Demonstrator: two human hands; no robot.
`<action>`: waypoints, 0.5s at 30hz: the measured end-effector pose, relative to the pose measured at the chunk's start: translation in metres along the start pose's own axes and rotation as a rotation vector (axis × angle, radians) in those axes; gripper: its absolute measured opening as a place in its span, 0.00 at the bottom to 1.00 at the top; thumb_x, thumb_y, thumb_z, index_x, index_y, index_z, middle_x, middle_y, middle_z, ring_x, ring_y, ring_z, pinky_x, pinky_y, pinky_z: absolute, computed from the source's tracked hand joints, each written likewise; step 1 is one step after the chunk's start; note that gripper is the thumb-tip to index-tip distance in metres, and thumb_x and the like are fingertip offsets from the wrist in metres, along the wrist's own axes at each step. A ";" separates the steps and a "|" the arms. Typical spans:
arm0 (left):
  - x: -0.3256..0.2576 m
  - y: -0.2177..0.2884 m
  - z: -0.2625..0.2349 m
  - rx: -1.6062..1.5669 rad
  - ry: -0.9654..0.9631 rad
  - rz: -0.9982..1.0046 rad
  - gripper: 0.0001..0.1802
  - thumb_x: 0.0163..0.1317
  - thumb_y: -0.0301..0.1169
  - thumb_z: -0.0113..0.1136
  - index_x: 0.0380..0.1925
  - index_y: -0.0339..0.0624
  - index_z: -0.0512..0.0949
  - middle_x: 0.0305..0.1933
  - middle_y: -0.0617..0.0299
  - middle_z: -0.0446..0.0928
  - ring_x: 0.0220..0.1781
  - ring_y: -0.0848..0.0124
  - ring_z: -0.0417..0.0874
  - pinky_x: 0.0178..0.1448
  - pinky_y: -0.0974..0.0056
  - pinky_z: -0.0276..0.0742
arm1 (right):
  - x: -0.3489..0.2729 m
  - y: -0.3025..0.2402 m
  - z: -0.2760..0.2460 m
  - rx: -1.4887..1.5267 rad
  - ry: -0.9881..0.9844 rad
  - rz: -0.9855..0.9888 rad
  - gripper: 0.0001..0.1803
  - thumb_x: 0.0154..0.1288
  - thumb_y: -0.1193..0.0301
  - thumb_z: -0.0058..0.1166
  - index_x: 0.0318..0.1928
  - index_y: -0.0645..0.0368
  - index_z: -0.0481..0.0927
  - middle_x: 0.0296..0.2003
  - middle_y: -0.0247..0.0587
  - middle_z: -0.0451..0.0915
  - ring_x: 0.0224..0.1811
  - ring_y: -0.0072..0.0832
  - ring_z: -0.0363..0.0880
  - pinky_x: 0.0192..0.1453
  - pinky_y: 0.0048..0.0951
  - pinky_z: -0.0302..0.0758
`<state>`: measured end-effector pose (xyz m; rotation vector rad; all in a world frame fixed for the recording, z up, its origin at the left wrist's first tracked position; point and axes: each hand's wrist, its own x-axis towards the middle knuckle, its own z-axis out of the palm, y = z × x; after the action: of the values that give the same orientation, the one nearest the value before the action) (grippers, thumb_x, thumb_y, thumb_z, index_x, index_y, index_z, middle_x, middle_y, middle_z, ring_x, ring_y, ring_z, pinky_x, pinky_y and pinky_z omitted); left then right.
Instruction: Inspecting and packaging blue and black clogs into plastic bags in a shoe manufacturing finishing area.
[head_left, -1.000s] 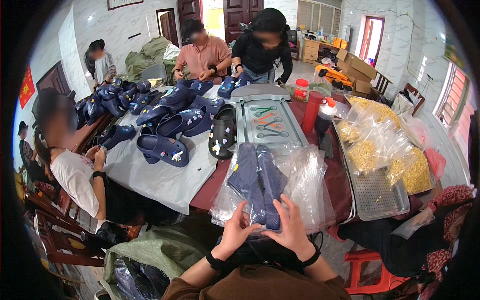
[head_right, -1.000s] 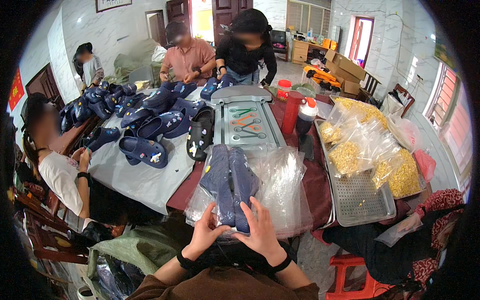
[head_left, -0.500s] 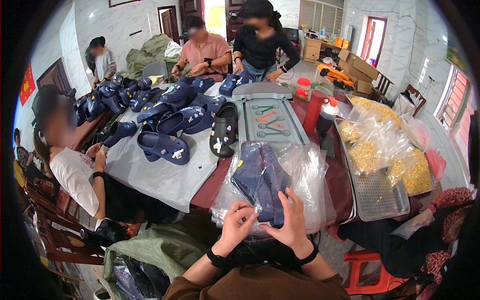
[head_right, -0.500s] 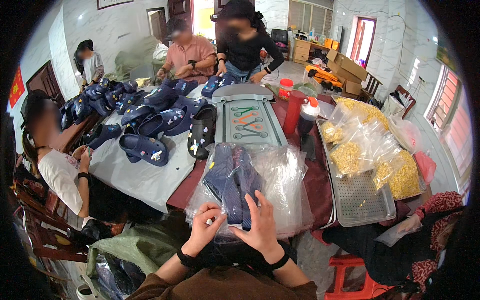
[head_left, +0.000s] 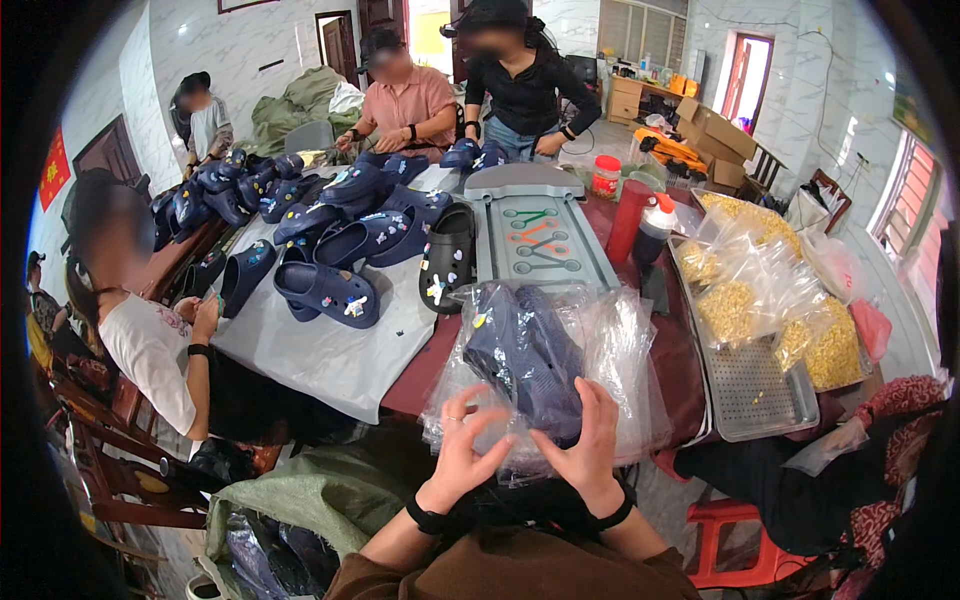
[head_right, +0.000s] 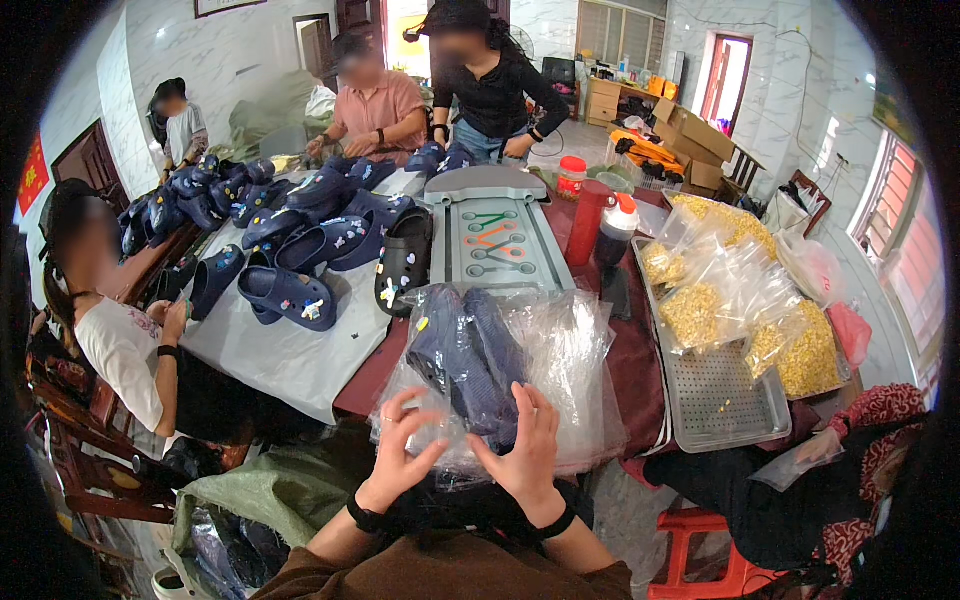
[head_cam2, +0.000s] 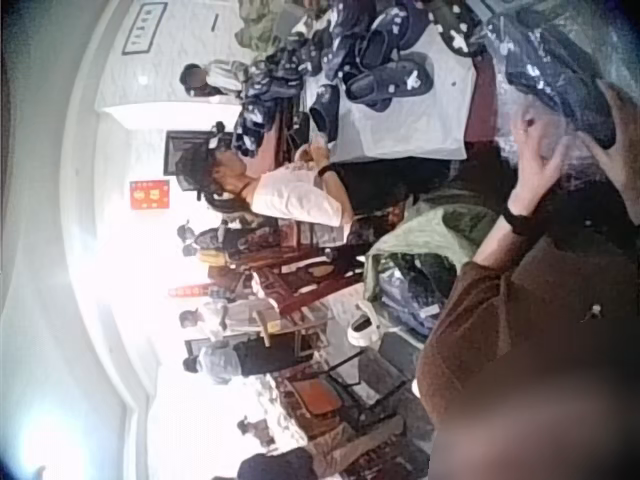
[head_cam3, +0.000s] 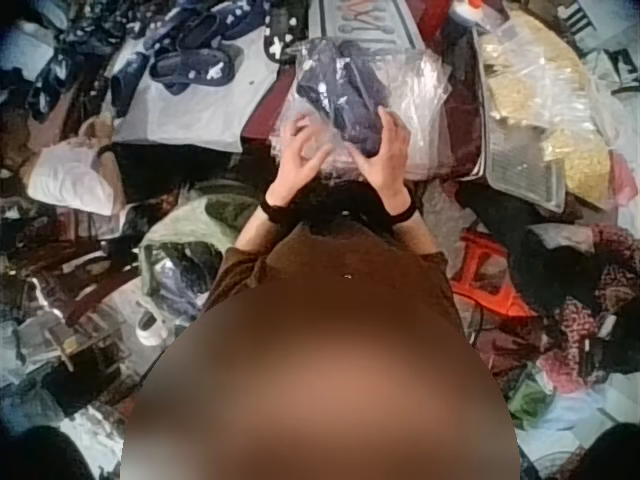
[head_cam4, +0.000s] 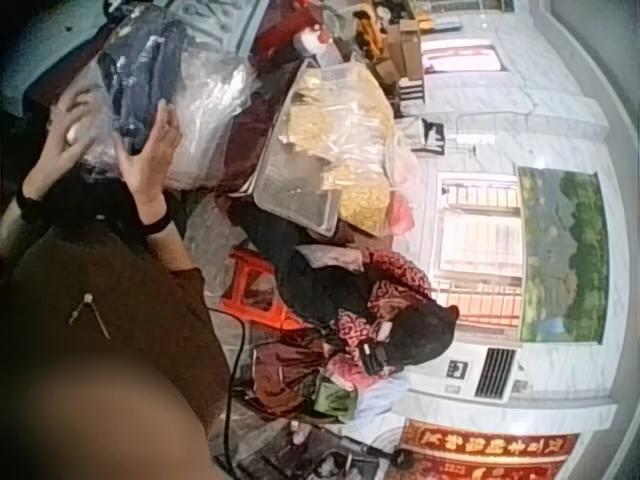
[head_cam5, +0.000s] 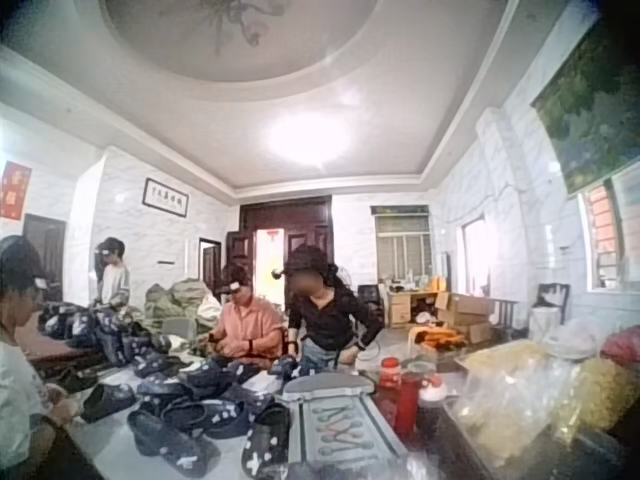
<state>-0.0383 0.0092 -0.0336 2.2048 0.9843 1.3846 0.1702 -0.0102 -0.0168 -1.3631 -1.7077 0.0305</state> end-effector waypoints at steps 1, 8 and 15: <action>-0.002 -0.002 0.003 0.058 0.036 -0.144 0.38 0.50 0.34 0.77 0.60 0.38 0.70 0.65 0.41 0.69 0.65 0.45 0.71 0.67 0.48 0.68 | 0.000 -0.001 -0.001 0.005 0.009 -0.010 0.51 0.48 0.62 0.78 0.70 0.62 0.65 0.62 0.57 0.69 0.64 0.54 0.67 0.69 0.52 0.63; 0.000 -0.016 0.015 -0.123 -0.076 -0.411 0.78 0.37 0.45 0.87 0.77 0.28 0.39 0.76 0.29 0.55 0.76 0.38 0.59 0.78 0.46 0.59 | -0.009 -0.005 -0.004 -0.125 0.136 -0.092 0.44 0.45 0.62 0.80 0.62 0.59 0.70 0.52 0.51 0.70 0.56 0.49 0.68 0.62 0.50 0.64; -0.005 -0.008 0.016 0.133 -0.186 -0.416 0.72 0.42 0.40 0.83 0.78 0.31 0.40 0.74 0.31 0.60 0.74 0.40 0.62 0.77 0.48 0.60 | -0.020 0.009 -0.023 -0.037 0.041 -0.269 0.20 0.48 0.68 0.77 0.31 0.54 0.73 0.37 0.44 0.75 0.35 0.40 0.74 0.41 0.41 0.68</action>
<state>-0.0285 0.0118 -0.0487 2.0171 1.3981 0.9346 0.1912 -0.0333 -0.0208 -1.1420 -1.8505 -0.1805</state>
